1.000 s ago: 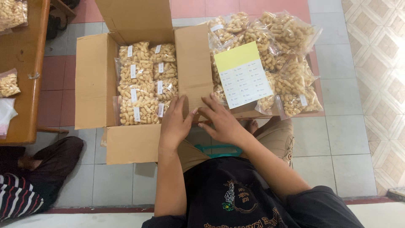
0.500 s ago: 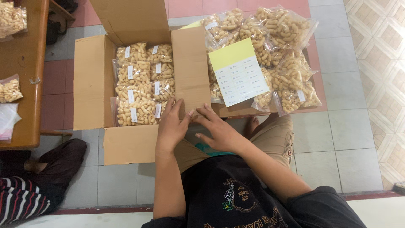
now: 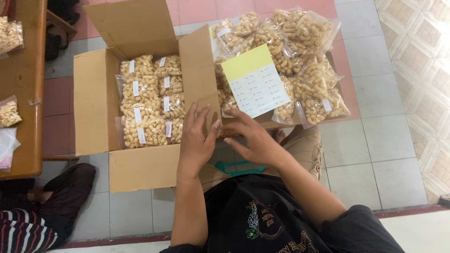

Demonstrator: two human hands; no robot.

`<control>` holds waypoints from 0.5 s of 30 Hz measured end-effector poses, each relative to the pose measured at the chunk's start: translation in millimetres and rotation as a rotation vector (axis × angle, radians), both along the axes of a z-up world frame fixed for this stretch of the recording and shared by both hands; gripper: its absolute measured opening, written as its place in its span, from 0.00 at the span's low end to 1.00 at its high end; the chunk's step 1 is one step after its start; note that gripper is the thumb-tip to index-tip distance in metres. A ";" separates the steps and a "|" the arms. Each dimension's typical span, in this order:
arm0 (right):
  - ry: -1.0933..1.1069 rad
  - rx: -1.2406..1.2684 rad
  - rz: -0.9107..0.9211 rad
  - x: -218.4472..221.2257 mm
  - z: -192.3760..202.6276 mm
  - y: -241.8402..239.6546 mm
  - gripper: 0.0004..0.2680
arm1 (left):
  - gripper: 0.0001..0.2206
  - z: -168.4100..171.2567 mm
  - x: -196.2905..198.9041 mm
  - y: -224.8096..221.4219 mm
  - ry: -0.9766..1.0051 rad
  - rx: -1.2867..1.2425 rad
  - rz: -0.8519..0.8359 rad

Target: The person peels small white labels from a yellow sheet and applies them to plastic bags filled with snacks, then places the labeled bags into a cardboard box.

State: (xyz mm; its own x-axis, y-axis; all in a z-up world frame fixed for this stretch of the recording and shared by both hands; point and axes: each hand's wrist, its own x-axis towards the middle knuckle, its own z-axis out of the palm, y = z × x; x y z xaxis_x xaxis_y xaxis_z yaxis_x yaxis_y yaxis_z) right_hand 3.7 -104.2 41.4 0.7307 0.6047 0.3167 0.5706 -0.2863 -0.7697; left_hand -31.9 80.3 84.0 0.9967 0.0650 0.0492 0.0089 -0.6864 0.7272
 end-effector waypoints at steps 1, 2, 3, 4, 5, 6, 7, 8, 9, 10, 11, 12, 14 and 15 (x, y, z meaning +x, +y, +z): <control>0.003 0.001 -0.004 2.2 6.9 -5.3 0.10 | 0.21 -1.2 1.1 -2.3 0.003 0.001 -0.004; 0.032 0.030 -0.033 3.9 13.5 -11.1 0.11 | 0.21 -2.6 2.5 -5.0 -0.025 -0.024 -0.021; 0.062 0.060 -0.062 5.8 20.0 -17.0 0.12 | 0.20 -4.1 3.9 -7.7 -0.053 -0.048 -0.038; 0.065 0.061 -0.069 8.4 11.1 -23.6 0.12 | 0.20 -6.1 4.5 -11.9 -0.049 -0.048 -0.045; 0.039 0.059 -0.107 10.8 2.3 -30.1 0.13 | 0.19 -8.0 5.0 -15.9 -0.089 -0.064 -0.055; 0.013 0.056 -0.144 13.6 -6.5 -36.7 0.13 | 0.19 -10.1 5.5 -19.9 -0.129 -0.081 -0.062; 0.015 0.056 -0.149 14.9 -9.0 -43.5 0.13 | 0.19 -13.1 5.7 -25.3 -0.126 -0.081 -0.067; 0.020 0.083 -0.183 16.8 -11.2 -50.0 0.13 | 0.16 -15.9 5.9 -30.6 -0.197 -0.089 -0.085; 0.025 0.110 -0.217 18.6 -13.2 -56.4 0.13 | 0.13 -18.4 6.0 -35.7 -0.268 -0.098 -0.102; 0.023 0.110 -0.220 22.9 -20.1 -65.5 0.13 | 0.13 -21.5 4.9 -44.5 -0.270 -0.097 -0.105; 0.004 0.072 -0.279 27.0 -27.0 -74.3 0.13 | 0.11 -24.6 3.6 -53.1 -0.320 -0.120 -0.131; -0.011 0.032 -0.336 29.6 -34.0 -83.3 0.13 | 0.09 -27.8 0.6 -61.9 -0.367 -0.143 -0.155; -0.015 0.034 -0.390 39.6 -43.3 -94.9 0.13 | 0.09 -32.7 -2.6 -74.2 -0.346 -0.168 -0.221; -0.019 0.037 -0.442 44.3 -47.9 -100.7 0.12 | 0.09 -35.1 -4.3 -80.1 -0.326 -0.193 -0.286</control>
